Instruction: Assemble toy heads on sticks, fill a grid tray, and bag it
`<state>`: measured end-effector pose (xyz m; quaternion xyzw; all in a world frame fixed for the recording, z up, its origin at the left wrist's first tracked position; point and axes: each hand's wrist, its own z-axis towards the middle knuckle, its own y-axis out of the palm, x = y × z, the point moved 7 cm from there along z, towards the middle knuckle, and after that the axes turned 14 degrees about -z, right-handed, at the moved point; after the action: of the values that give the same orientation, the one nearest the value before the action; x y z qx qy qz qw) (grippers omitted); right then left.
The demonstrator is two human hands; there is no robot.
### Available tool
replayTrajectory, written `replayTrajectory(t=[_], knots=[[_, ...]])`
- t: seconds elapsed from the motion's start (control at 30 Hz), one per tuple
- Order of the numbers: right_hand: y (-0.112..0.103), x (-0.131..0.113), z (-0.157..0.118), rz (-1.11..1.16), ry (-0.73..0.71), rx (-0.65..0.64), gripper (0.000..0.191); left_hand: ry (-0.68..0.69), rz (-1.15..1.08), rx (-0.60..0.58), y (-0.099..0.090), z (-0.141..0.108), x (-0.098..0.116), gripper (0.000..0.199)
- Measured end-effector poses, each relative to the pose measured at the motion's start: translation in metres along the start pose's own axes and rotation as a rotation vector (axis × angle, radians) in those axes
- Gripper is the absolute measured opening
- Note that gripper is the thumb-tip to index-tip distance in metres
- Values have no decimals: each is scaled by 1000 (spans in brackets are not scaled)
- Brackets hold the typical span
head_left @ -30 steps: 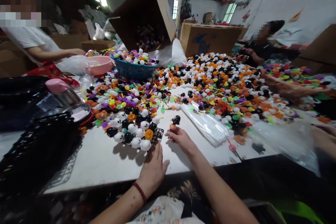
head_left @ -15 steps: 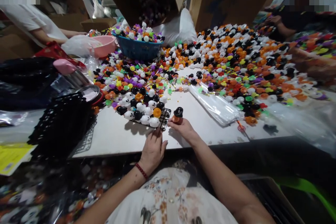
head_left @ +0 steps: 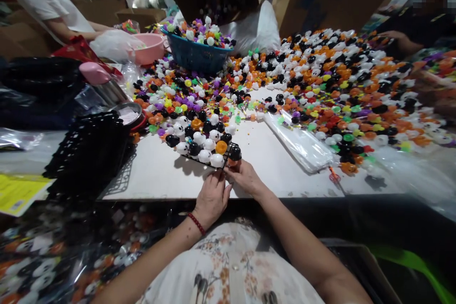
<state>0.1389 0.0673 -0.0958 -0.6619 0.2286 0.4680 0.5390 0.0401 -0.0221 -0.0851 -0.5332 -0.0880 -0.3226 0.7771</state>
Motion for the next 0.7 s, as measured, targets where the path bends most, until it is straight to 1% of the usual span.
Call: replayTrajectory(t=[0.17, 0.3, 0.43, 0.53, 0.7], knots=[[-5, -6, -2, -173, -46, 26, 15, -4, -12, -2, 0, 0, 0, 41], [-8, -11, -3, -258, -84, 71, 14, 10, -37, -10, -3, 3, 2, 37], [-5, -5, -4, -183, -47, 81, 15, 19, -34, -25, -4, 5, 2, 38], [-5, -1, -4, -142, -42, 79, 20, 24, -34, -34, -3, 6, 1, 41], [-7, 8, -3, -85, 27, 78, 27, 1, -39, -64, -1, 5, -2, 41]])
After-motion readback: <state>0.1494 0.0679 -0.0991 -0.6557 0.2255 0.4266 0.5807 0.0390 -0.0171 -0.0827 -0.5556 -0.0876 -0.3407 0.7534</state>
